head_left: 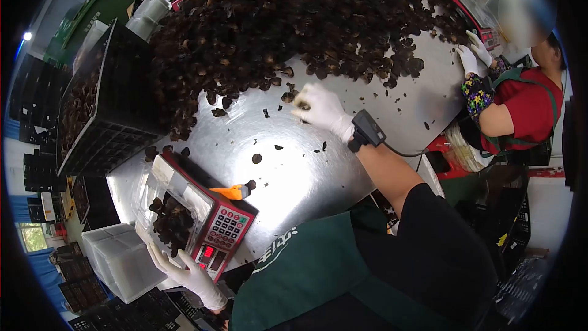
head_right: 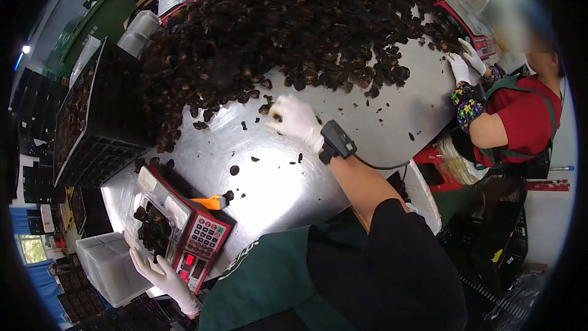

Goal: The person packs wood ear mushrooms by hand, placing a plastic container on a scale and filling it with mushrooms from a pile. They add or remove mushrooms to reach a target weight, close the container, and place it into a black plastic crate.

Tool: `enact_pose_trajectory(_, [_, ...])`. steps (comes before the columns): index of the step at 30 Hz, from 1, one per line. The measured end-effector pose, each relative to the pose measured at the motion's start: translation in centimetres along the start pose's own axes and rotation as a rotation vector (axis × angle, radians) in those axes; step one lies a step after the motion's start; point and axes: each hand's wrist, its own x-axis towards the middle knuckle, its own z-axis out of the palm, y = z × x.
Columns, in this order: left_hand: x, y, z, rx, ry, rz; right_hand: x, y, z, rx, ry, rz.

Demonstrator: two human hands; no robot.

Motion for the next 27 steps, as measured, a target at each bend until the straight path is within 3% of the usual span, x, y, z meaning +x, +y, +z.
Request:
enact_pose_trajectory(2, [0.1,0.7,-0.2,0.007,-0.006,0.005,1.7,0.3,-0.4,-0.02,0.214,-0.09])
enact_pose_trajectory(4, [0.2,0.5,0.1,-0.004,-0.016,0.018,3.5,0.6,2.3,-0.079,0.035,-0.082])
enact_pose_trajectory(7, [1.1,1.5,0.6,-0.044,-0.031,0.048,0.4,1.3,2.7,-0.239,0.016,-0.318])
enact_pose_trajectory(9, [1.2,3.8,0.7,-0.059,-0.055,0.02,-2.8,3.5,2.1,-0.162,0.092,-0.284])
enact_pose_trajectory(12, [1.6,3.8,2.0,0.017,-0.092,0.174,-9.7,7.1,-0.7,-0.09,0.227,-0.111])
enact_pose_trajectory(16, [0.9,5.8,4.5,-0.205,-0.195,0.245,-20.3,11.0,-4.0,-0.158,0.495,0.013])
enact_pose_trajectory(21, [-0.5,7.8,5.9,-0.264,-0.327,0.39,-28.6,11.5,-5.1,-0.269,0.63,0.294])
enact_pose_trajectory(24, [-0.9,7.9,5.7,-0.283,-0.34,0.354,-28.2,9.8,-5.5,-0.484,0.766,0.321])
enact_pose_trajectory(27, [-0.9,7.8,5.1,-0.264,-0.347,0.333,-20.4,5.5,-3.2,-0.244,0.784,0.133])
